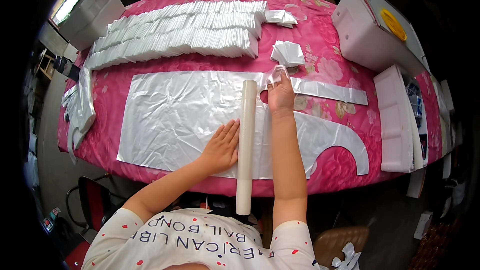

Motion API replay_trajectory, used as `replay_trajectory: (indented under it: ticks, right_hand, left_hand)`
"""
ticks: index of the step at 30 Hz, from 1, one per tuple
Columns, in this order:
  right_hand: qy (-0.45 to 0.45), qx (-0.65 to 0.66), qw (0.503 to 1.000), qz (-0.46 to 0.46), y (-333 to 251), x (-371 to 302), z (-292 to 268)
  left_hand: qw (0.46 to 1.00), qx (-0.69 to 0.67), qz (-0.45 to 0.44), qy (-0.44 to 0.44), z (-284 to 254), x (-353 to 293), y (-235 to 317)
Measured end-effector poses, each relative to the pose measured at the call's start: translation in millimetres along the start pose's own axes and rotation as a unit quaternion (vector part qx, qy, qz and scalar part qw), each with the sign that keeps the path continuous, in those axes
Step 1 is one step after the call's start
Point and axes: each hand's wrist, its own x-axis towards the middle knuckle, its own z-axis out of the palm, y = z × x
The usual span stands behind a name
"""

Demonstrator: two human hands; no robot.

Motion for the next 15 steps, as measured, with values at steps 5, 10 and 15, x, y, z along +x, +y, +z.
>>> replay_trajectory:
  ticks: [5,10,15]
  right_hand:
    - [-0.15,-0.128,0.972,-0.126,-26.5,-18.3,67.9]
    - [-0.303,-0.403,0.864,-0.017,96.1,-79.0,129.2]
    - [-0.438,-0.633,0.638,-0.038,198.0,-125.9,125.4]
  left_hand:
    - [1.0,0.002,0.004,0.003,3.5,-0.7,-0.4]
    - [1.0,-0.006,0.013,-0.009,4.0,-4.0,-2.7]
    - [0.999,0.004,0.034,0.025,14.8,0.7,-5.0]
